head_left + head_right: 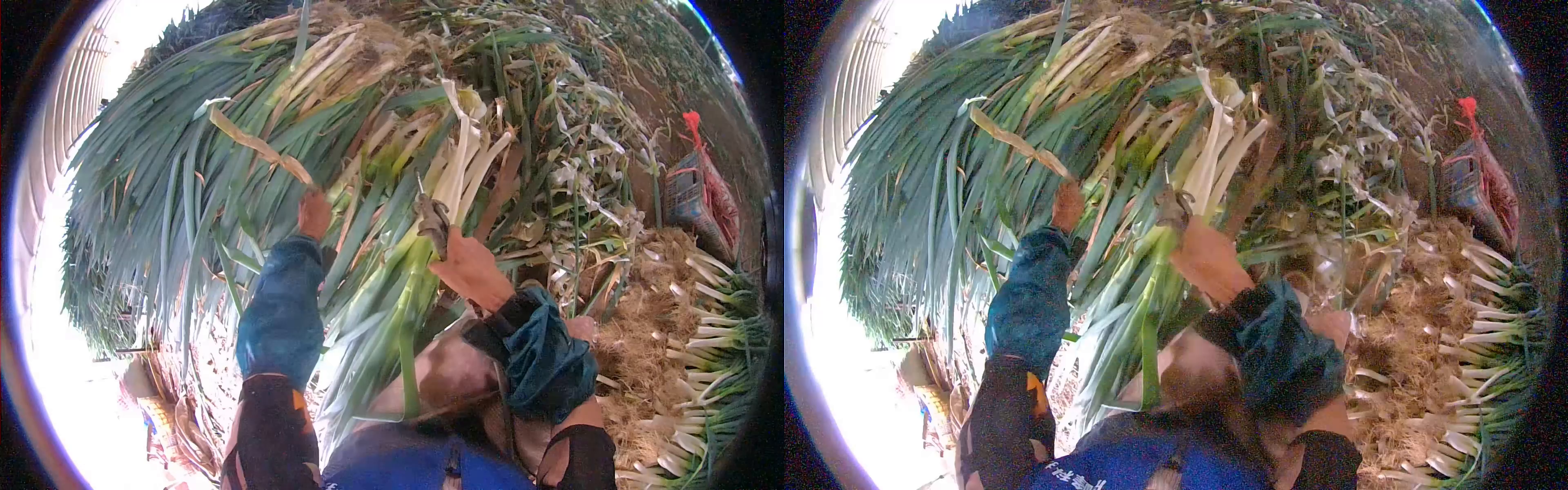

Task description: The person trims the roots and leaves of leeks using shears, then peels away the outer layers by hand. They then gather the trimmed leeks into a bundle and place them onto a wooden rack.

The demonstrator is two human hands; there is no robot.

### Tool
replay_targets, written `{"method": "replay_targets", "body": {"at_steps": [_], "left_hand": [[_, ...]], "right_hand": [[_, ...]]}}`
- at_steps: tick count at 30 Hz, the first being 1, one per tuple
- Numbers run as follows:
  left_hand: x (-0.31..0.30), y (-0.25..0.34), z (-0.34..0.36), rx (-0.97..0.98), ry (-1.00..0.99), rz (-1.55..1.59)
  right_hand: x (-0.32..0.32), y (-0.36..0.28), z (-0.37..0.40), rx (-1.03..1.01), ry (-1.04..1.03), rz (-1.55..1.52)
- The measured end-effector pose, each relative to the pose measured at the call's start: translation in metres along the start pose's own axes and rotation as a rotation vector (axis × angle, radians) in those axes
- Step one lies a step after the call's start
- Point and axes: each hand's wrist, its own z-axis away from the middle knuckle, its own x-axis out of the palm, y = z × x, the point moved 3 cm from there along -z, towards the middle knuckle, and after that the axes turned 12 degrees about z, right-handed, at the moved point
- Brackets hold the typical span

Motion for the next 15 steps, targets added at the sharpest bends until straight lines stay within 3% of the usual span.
{"method": "replay_targets", "body": {"at_steps": [1, 5, 8, 11, 15], "left_hand": [[0.016, -0.012, -0.006, -0.064, 0.066, 0.064], [-0.001, 0.002, -0.002, -0.241, -0.036, 0.291], [0.005, -0.024, -0.011, -0.089, -0.076, 0.391], [-0.010, -0.013, 0.000, -0.173, -0.162, 0.385], [-0.021, 0.000, 0.003, -0.094, -0.270, 0.406]], "right_hand": [[-0.005, -0.004, 0.002, -0.009, 0.005, -0.037], [-0.003, -0.010, 0.000, 0.026, -0.109, -0.053], [0.000, -0.014, 0.000, 0.005, -0.117, -0.041], [0.004, -0.020, 0.000, 0.037, -0.185, -0.014], [0.006, -0.024, 0.011, -0.028, -0.160, -0.033]]}}
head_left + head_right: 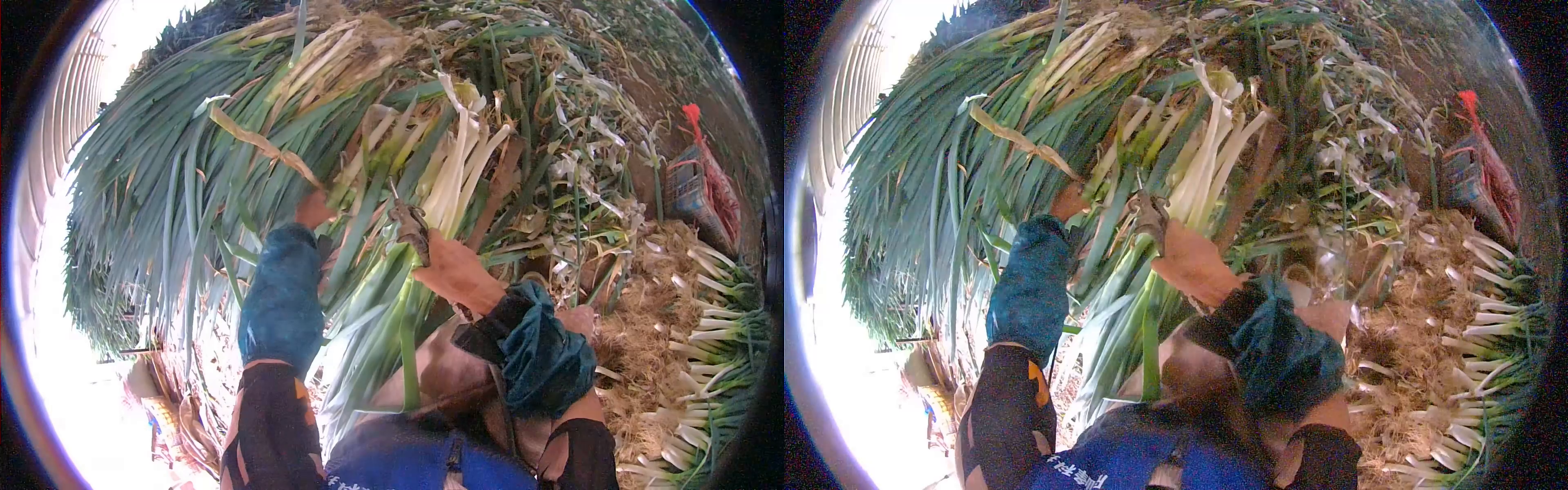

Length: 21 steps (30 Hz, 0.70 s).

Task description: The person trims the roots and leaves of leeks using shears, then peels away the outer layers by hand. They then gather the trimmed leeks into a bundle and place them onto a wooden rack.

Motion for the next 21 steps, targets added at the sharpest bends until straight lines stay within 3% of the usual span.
{"method": "replay_targets", "body": {"at_steps": [2, 5, 8, 9, 15, 18, 21], "left_hand": [[-0.007, 0.021, 0.009, 0.022, -0.118, -0.041], [-0.012, 0.062, 0.042, -0.018, -0.177, 0.406], [-0.021, 0.099, 0.071, -0.115, -0.394, 0.648], [-0.017, 0.096, 0.072, -0.143, -0.374, 0.645], [0.031, 0.080, 0.099, -0.260, -0.319, 1.466], [0.059, 0.055, 0.097, -0.317, -0.354, 1.558], [0.069, 0.039, 0.091, 0.155, -0.221, 0.949]], "right_hand": [[0.000, 0.000, 0.004, -0.026, -0.011, -0.008], [-0.005, -0.014, 0.013, -0.073, -0.095, -0.079], [0.000, -0.022, 0.025, -0.172, -0.104, -0.071], [0.003, -0.021, 0.027, -0.174, -0.122, -0.086], [0.002, -0.018, 0.037, -0.142, -0.230, -0.089], [0.008, -0.013, 0.033, -0.153, -0.201, -0.086], [0.012, -0.009, 0.026, -0.104, -0.170, -0.045]]}}
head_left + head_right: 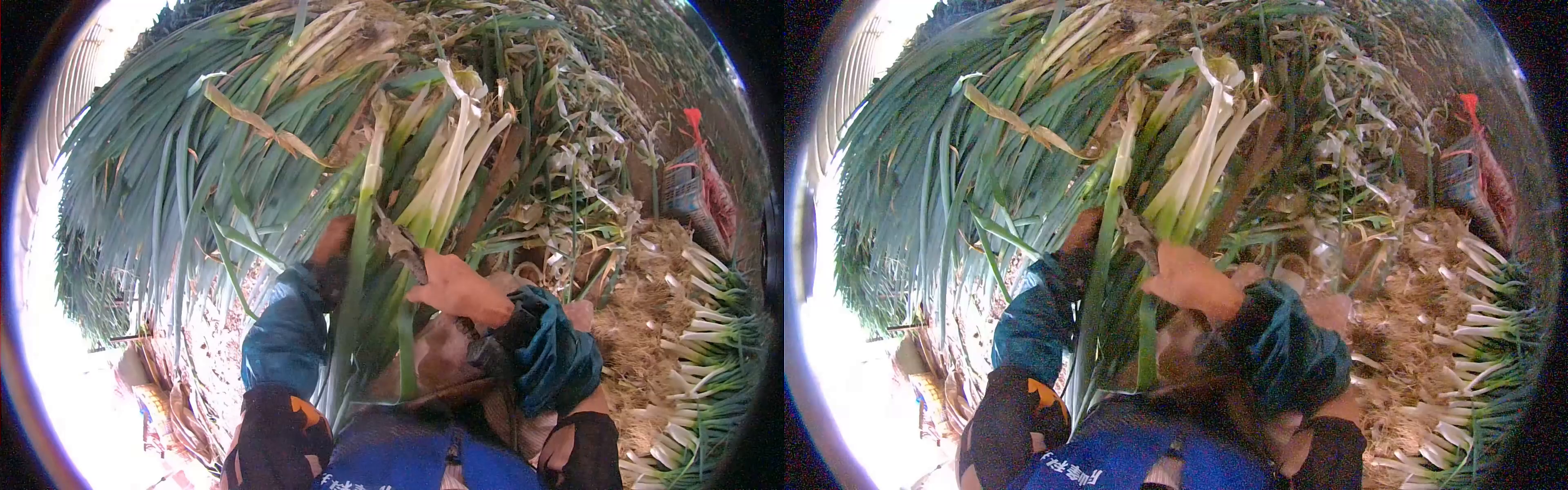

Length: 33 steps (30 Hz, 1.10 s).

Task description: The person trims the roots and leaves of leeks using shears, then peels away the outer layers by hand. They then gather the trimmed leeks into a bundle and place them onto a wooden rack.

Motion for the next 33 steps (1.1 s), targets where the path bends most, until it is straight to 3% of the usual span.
{"method": "replay_targets", "body": {"at_steps": [2, 4, 5, 7, 10, 12, 14, 17, 18, 21, 22, 23, 26, 29, 33], "left_hand": [[-0.005, -0.029, -0.013, 0.042, 0.059, -0.377], [-0.003, -0.034, -0.030, -0.118, 0.243, -0.683], [-0.003, -0.032, -0.028, -0.035, 0.321, -0.830], [0.029, 0.059, -0.005, 0.141, 0.480, -1.124], [0.013, 0.046, -0.031, 0.022, 0.324, -0.907], [0.010, 0.043, -0.042, 0.071, 0.317, -0.925], [0.016, 0.046, -0.045, -0.236, 0.474, -0.661], [0.006, 0.027, -0.043, 0.013, 0.393, -0.672], [0.020, 0.058, -0.023, 0.065, 0.401, -0.544], [0.023, 0.079, 0.008, -0.122, 0.139, -0.347], [0.025, 0.068, 0.014, -0.094, 0.188, -0.431], [0.021, 0.055, 0.022, -0.159, 0.178, -0.315], [0.047, 0.101, 0.053, -0.340, 0.187, -0.030], [0.048, 0.092, 0.067, -0.439, 0.191, 0.036], [0.063, 0.086, 0.091, -0.419, 0.206, 0.072]], "right_hand": [[-0.004, 0.002, 0.000, 0.034, 0.008, 0.037], [-0.002, 0.010, -0.004, 0.064, 0.065, 0.039], [-0.002, 0.012, -0.005, 0.077, 0.095, 0.041], [-0.010, 0.008, -0.003, 0.113, 0.079, 0.049], [-0.017, -0.001, -0.003, 0.140, 0.043, 0.025], [-0.016, -0.002, -0.004, 0.105, 0.043, 0.022], [-0.004, 0.002, -0.009, 0.021, 0.071, 0.037], [0.006, -0.003, -0.016, 0.036, 0.045, 0.068], [0.004, -0.002, -0.016, 0.048, 0.055, 0.076], [-0.004, 0.002, -0.025, 0.093, 0.095, 0.084], [-0.004, 0.008, -0.029, 0.116, 0.117, 0.081], [-0.003, 0.012, -0.031, 0.137, 0.136, 0.079], [-0.001, 0.005, -0.022, 0.074, 0.126, 0.115], [0.015, 0.003, -0.013, -0.024, 0.227, 0.158], [0.003, 0.004, -0.028, 0.155, 0.111, 0.127]]}}
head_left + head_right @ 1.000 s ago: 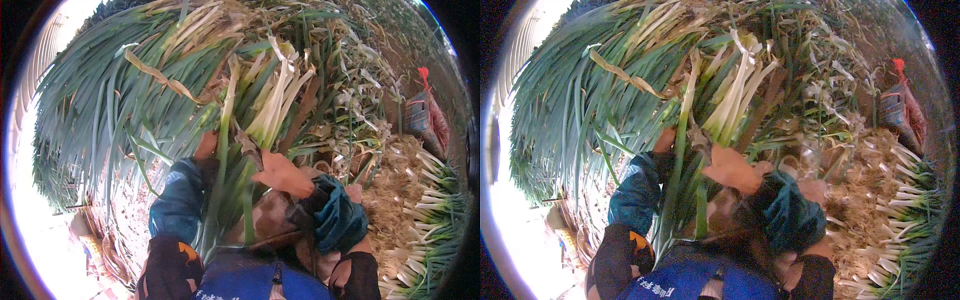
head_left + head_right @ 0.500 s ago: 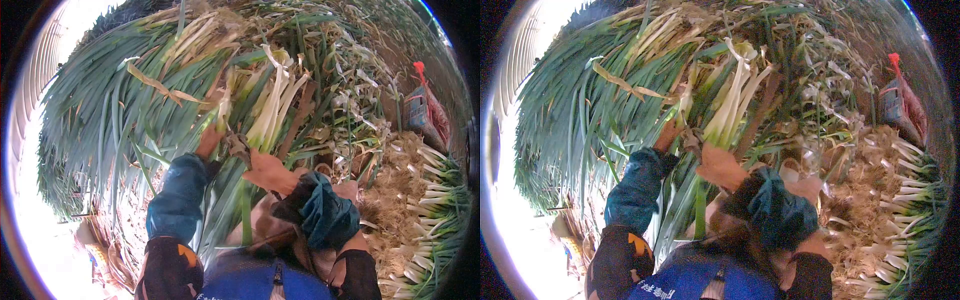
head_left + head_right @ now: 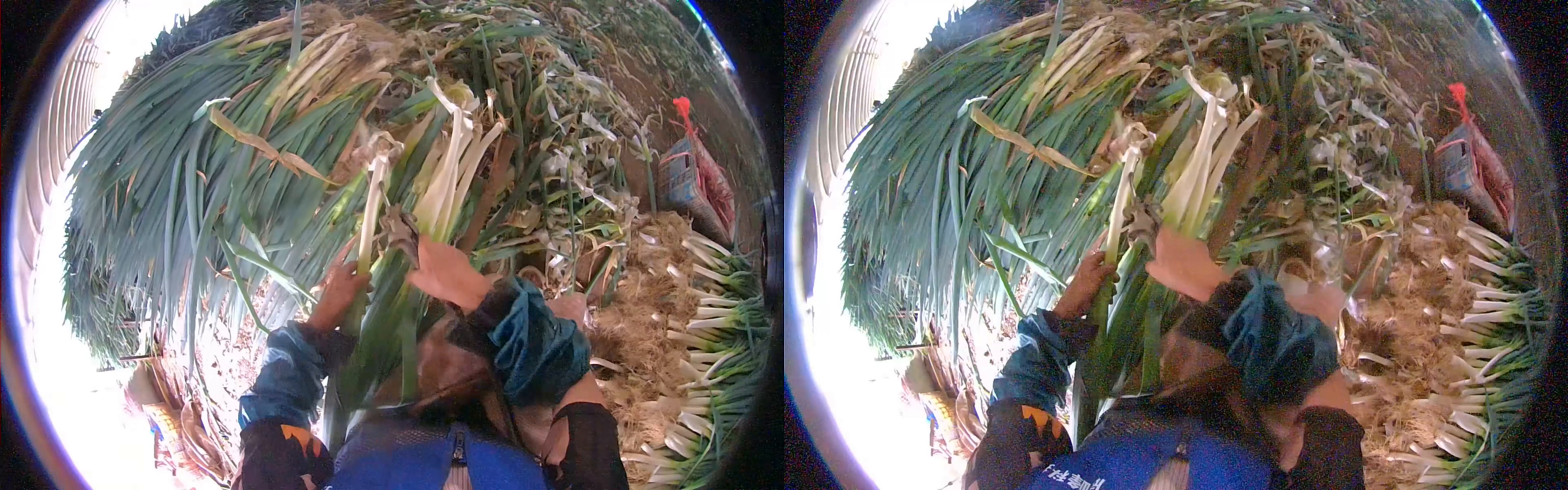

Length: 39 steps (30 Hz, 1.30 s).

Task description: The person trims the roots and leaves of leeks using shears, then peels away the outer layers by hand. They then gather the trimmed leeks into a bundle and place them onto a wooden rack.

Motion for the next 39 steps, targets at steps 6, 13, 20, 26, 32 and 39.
{"method": "replay_targets", "body": {"at_steps": [6, 13, 20, 26, 32, 39], "left_hand": [[0.000, -0.011, 0.010, -0.024, -0.022, 0.015], [0.017, 0.048, 0.002, 0.150, 0.031, -0.162], [0.043, 0.021, -0.126, 0.519, -0.010, -0.581], [0.110, 0.017, -0.052, 0.582, -0.053, -0.588], [0.023, 0.011, -0.105, 1.014, -0.257, -0.411], [-0.093, 0.027, -0.210, 0.686, 0.494, -1.111]], "right_hand": [[-0.009, 0.008, -0.028, -0.031, 0.082, -0.051], [-0.021, 0.006, -0.017, 0.018, 0.175, 0.017], [-0.051, 0.027, -0.001, 0.115, 0.280, 0.060], [-0.043, 0.087, -0.024, 0.241, 0.319, 0.104], [-0.035, 0.033, -0.013, 0.093, 0.160, 0.065], [-0.033, 0.030, -0.009, 0.071, 0.117, -0.035]]}}
